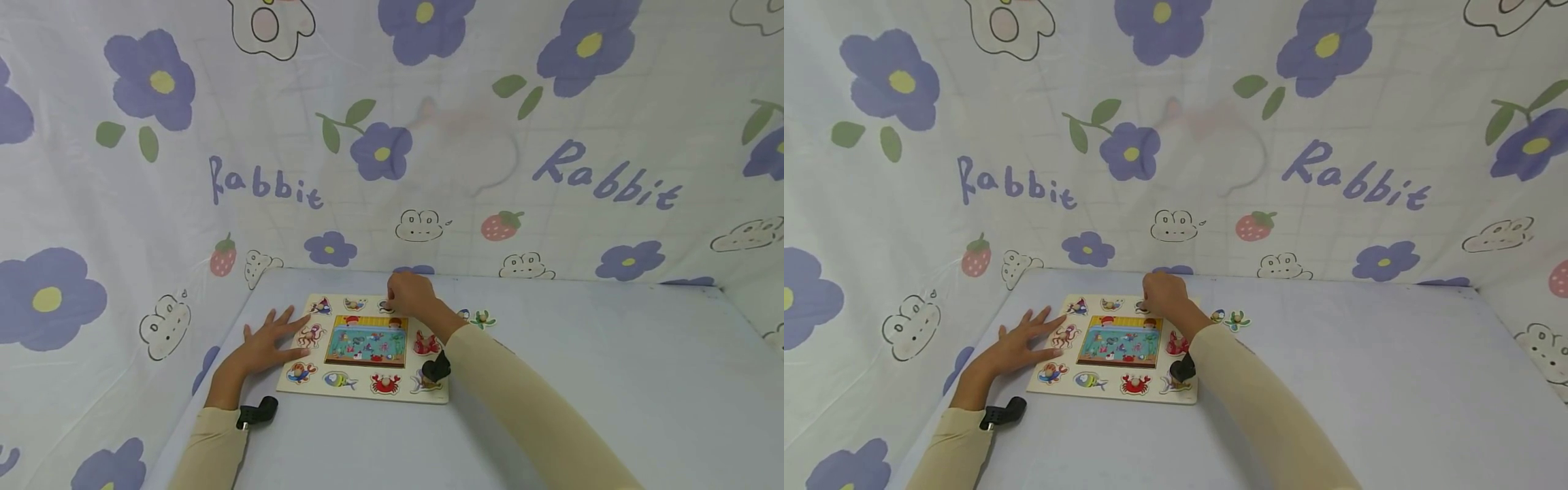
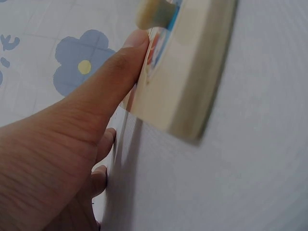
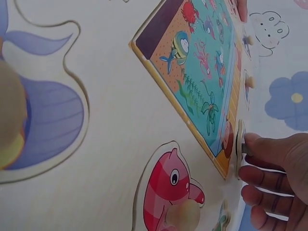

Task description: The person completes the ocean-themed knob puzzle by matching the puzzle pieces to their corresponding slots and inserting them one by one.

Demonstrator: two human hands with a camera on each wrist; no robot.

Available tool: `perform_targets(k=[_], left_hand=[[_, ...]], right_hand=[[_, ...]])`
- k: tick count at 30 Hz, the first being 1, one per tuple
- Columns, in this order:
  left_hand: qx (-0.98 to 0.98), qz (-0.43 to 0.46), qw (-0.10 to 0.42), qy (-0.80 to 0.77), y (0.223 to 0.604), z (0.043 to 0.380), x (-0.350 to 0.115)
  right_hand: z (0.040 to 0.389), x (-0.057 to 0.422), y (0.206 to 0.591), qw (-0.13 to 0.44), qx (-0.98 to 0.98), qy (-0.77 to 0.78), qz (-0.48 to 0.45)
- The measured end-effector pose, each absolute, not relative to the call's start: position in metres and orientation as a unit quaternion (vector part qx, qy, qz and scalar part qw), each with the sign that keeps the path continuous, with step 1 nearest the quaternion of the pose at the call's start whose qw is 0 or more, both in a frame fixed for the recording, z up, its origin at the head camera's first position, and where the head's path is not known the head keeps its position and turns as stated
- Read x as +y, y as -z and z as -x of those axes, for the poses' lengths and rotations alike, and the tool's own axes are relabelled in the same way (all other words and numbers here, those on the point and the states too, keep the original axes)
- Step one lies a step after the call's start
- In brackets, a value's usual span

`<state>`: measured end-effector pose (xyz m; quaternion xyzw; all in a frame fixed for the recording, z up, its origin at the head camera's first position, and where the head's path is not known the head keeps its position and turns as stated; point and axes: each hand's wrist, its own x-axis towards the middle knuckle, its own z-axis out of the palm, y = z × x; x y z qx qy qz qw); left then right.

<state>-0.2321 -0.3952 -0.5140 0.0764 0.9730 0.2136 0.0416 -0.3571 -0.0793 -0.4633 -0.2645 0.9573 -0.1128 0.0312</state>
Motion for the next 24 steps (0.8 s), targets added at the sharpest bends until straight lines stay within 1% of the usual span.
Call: perform_targets(k=[24], left_hand=[[0.972, -0.078, 0.047, -0.215, 0.5150, 0.2336, -0.3965]], right_hand=[[0.3572, -0.0812, 0.4650, 0.050, 0.960, 0.110, 0.252]])
